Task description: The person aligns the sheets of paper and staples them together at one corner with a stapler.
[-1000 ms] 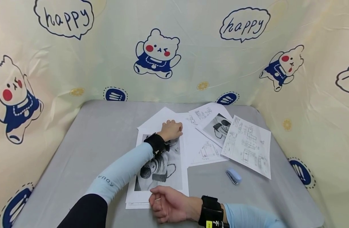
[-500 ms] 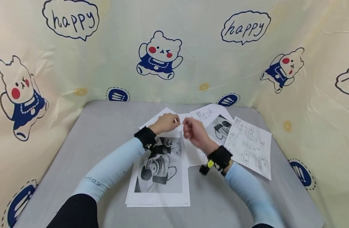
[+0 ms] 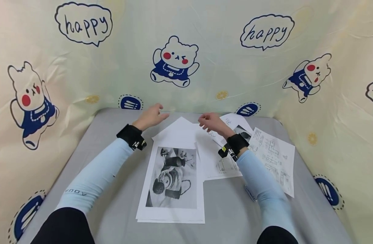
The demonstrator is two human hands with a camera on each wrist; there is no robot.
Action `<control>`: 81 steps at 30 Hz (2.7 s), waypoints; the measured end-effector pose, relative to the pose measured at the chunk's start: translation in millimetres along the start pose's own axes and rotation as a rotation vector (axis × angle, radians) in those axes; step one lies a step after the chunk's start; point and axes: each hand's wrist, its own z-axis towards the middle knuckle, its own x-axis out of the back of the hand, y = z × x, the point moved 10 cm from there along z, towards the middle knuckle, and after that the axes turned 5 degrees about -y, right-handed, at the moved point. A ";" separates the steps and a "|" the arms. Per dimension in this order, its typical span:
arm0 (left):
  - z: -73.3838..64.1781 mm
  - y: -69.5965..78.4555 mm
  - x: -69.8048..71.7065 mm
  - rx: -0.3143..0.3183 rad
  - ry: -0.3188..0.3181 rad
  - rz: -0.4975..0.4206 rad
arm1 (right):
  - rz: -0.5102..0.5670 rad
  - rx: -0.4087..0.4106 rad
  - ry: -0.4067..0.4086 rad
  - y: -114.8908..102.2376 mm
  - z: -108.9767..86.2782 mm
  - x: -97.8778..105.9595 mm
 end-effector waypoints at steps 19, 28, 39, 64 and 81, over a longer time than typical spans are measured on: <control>-19.6 -80.0 -52.2 0.159 -0.174 0.066 | -0.416 -0.072 0.053 31.3 27.3 -3.9; -23.7 -80.1 -63.2 0.229 -0.180 0.078 | -0.486 -0.160 -0.025 54.0 40.3 -21.2; -19.8 -81.1 -69.2 0.248 -0.130 0.087 | -0.482 -0.233 -0.031 65.2 41.9 -20.0; -16.6 -85.0 -74.3 0.238 -0.212 -0.056 | -0.443 -0.161 0.078 50.7 35.8 0.6; -12.8 -56.0 -3.7 0.131 0.176 -0.293 | -0.449 0.008 0.190 -46.7 19.9 68.1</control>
